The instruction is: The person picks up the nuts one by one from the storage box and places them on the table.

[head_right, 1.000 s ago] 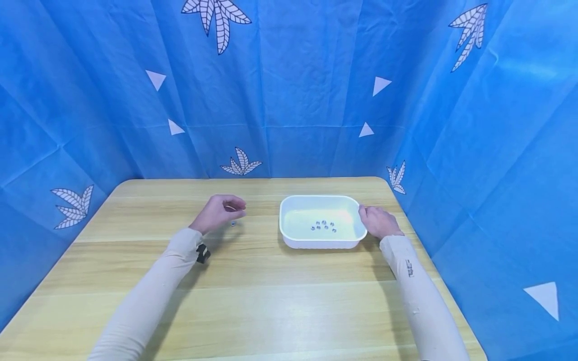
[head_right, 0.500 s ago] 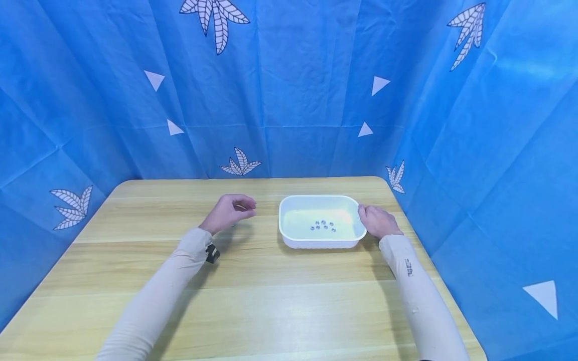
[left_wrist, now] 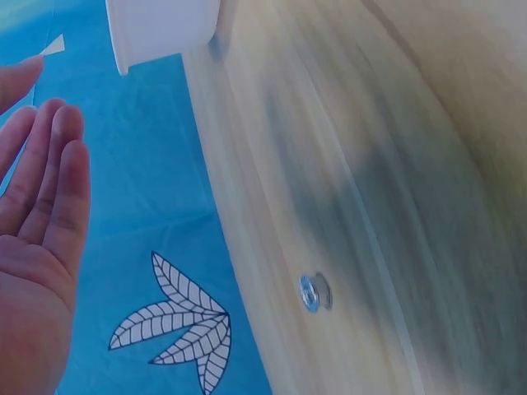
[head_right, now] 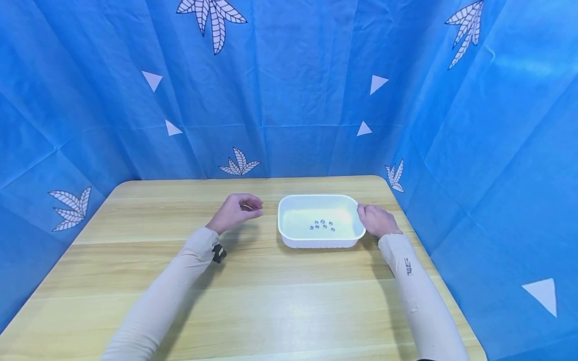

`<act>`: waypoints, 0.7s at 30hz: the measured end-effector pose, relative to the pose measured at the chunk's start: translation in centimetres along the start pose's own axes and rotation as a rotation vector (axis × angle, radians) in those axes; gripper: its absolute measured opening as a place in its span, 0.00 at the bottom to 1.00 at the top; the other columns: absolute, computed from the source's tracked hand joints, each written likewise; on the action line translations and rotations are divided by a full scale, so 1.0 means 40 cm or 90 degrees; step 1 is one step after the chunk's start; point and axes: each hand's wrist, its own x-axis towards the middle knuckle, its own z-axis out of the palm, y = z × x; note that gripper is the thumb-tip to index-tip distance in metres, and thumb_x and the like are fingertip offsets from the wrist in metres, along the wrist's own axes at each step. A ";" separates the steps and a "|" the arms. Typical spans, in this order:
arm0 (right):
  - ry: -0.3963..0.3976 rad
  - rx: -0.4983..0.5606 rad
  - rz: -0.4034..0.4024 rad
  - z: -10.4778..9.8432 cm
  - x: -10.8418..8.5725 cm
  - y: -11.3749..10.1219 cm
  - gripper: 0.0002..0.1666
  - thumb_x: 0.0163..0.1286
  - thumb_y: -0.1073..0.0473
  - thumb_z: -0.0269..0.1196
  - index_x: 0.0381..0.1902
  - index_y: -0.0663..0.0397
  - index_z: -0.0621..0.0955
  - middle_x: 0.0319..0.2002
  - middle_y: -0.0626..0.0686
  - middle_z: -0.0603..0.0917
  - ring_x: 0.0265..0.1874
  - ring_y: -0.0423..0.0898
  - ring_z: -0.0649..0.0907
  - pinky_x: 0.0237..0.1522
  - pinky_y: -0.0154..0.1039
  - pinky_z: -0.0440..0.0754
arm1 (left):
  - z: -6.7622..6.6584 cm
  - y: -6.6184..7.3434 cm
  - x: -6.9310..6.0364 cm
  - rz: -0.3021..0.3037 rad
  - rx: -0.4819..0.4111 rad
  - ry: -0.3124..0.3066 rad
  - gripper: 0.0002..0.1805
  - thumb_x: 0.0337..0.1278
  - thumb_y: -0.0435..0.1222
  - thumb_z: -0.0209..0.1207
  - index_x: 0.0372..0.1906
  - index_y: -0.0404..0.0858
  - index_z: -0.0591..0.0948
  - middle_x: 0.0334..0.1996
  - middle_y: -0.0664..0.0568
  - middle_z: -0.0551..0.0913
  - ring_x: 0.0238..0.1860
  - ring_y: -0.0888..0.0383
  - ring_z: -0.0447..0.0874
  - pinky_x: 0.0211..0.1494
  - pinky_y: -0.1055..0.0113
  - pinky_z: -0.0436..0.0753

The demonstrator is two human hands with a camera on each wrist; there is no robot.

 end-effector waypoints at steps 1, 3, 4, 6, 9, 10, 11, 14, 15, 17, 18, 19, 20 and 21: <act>0.001 0.001 0.000 0.000 0.000 0.000 0.48 0.83 0.37 0.23 0.66 0.68 0.76 0.65 0.73 0.78 0.65 0.74 0.76 0.65 0.69 0.75 | 0.003 0.001 0.002 0.000 0.000 -0.001 0.15 0.58 0.35 0.72 0.50 0.38 0.87 0.44 0.47 0.90 0.45 0.54 0.88 0.54 0.62 0.88; 0.003 0.004 0.000 0.000 -0.001 -0.001 0.50 0.82 0.36 0.22 0.66 0.67 0.76 0.65 0.73 0.78 0.65 0.74 0.76 0.65 0.69 0.75 | 0.010 0.004 0.005 0.003 -0.003 -0.003 0.15 0.58 0.34 0.72 0.50 0.37 0.87 0.44 0.47 0.90 0.45 0.54 0.88 0.54 0.62 0.88; 0.003 0.005 -0.001 -0.001 -0.002 -0.001 0.51 0.82 0.35 0.21 0.65 0.67 0.76 0.65 0.72 0.78 0.65 0.74 0.76 0.65 0.69 0.75 | 0.014 0.006 0.007 0.004 -0.005 -0.004 0.14 0.59 0.34 0.72 0.50 0.37 0.87 0.44 0.47 0.90 0.45 0.54 0.88 0.54 0.62 0.88; 0.005 0.005 -0.001 -0.001 -0.002 -0.001 0.51 0.81 0.35 0.21 0.65 0.67 0.77 0.65 0.72 0.78 0.65 0.73 0.76 0.65 0.69 0.75 | 0.020 0.010 0.009 0.007 -0.012 -0.005 0.14 0.58 0.34 0.72 0.49 0.37 0.87 0.44 0.46 0.90 0.45 0.54 0.88 0.54 0.62 0.88; 0.007 0.003 -0.001 0.001 -0.001 0.000 0.51 0.81 0.35 0.20 0.63 0.66 0.78 0.65 0.71 0.78 0.66 0.73 0.76 0.66 0.69 0.75 | 0.028 0.014 0.012 0.009 -0.020 -0.006 0.14 0.58 0.34 0.72 0.50 0.38 0.87 0.44 0.46 0.90 0.45 0.53 0.88 0.54 0.62 0.88; 0.008 0.001 -0.001 0.002 0.000 0.000 0.51 0.81 0.35 0.20 0.63 0.65 0.78 0.65 0.71 0.79 0.66 0.73 0.76 0.65 0.69 0.75 | 0.031 0.015 0.013 0.009 -0.021 -0.006 0.15 0.58 0.34 0.72 0.50 0.38 0.87 0.44 0.46 0.90 0.45 0.53 0.88 0.54 0.62 0.88; 0.010 0.001 -0.001 0.002 0.001 0.001 0.50 0.81 0.35 0.21 0.62 0.65 0.78 0.65 0.71 0.79 0.66 0.72 0.76 0.66 0.69 0.75 | 0.034 0.016 0.013 0.009 -0.021 -0.005 0.15 0.57 0.34 0.72 0.50 0.38 0.87 0.44 0.46 0.90 0.45 0.53 0.88 0.54 0.62 0.88; 0.010 0.003 -0.001 0.005 0.004 0.003 0.50 0.81 0.35 0.21 0.60 0.64 0.79 0.65 0.71 0.79 0.66 0.72 0.76 0.65 0.69 0.75 | 0.042 0.019 0.016 0.008 -0.022 -0.007 0.17 0.57 0.35 0.72 0.51 0.37 0.87 0.45 0.46 0.90 0.46 0.54 0.88 0.54 0.63 0.88; 0.009 0.003 -0.001 0.005 0.005 0.004 0.50 0.81 0.35 0.21 0.60 0.64 0.79 0.65 0.71 0.79 0.66 0.72 0.76 0.66 0.69 0.75 | 0.044 0.020 0.018 0.009 -0.022 -0.009 0.17 0.57 0.35 0.72 0.51 0.36 0.86 0.45 0.46 0.90 0.46 0.54 0.88 0.55 0.63 0.88; 0.006 0.003 -0.002 0.006 0.006 0.006 0.50 0.81 0.35 0.21 0.61 0.64 0.79 0.65 0.71 0.79 0.66 0.72 0.75 0.66 0.69 0.75 | 0.049 0.023 0.021 0.011 -0.024 -0.012 0.18 0.57 0.35 0.72 0.52 0.34 0.86 0.45 0.46 0.90 0.46 0.53 0.88 0.54 0.63 0.88; 0.005 0.003 -0.001 0.006 0.006 0.007 0.50 0.81 0.35 0.21 0.62 0.65 0.78 0.65 0.71 0.79 0.66 0.72 0.75 0.66 0.69 0.75 | 0.051 0.024 0.022 0.013 -0.026 -0.013 0.19 0.58 0.35 0.72 0.53 0.33 0.85 0.45 0.46 0.90 0.46 0.53 0.88 0.54 0.63 0.88; 0.004 0.004 0.000 0.006 0.007 0.007 0.50 0.82 0.35 0.21 0.63 0.65 0.78 0.66 0.71 0.78 0.66 0.73 0.75 0.66 0.69 0.74 | 0.053 0.025 0.024 0.015 -0.026 -0.014 0.19 0.58 0.34 0.72 0.53 0.33 0.85 0.45 0.46 0.90 0.46 0.53 0.88 0.54 0.63 0.88; 0.003 0.004 0.001 0.006 0.007 0.008 0.49 0.82 0.36 0.22 0.64 0.65 0.77 0.66 0.71 0.78 0.67 0.73 0.75 0.67 0.69 0.74 | 0.055 0.028 0.025 0.017 -0.028 -0.014 0.19 0.58 0.34 0.72 0.53 0.33 0.85 0.45 0.46 0.89 0.46 0.53 0.87 0.54 0.63 0.88; 0.002 0.005 0.003 0.006 0.007 0.008 0.49 0.82 0.37 0.22 0.65 0.66 0.77 0.66 0.72 0.77 0.67 0.73 0.75 0.67 0.69 0.74 | 0.057 0.031 0.027 0.018 -0.029 -0.015 0.18 0.58 0.34 0.72 0.53 0.33 0.85 0.44 0.46 0.89 0.46 0.53 0.87 0.54 0.63 0.88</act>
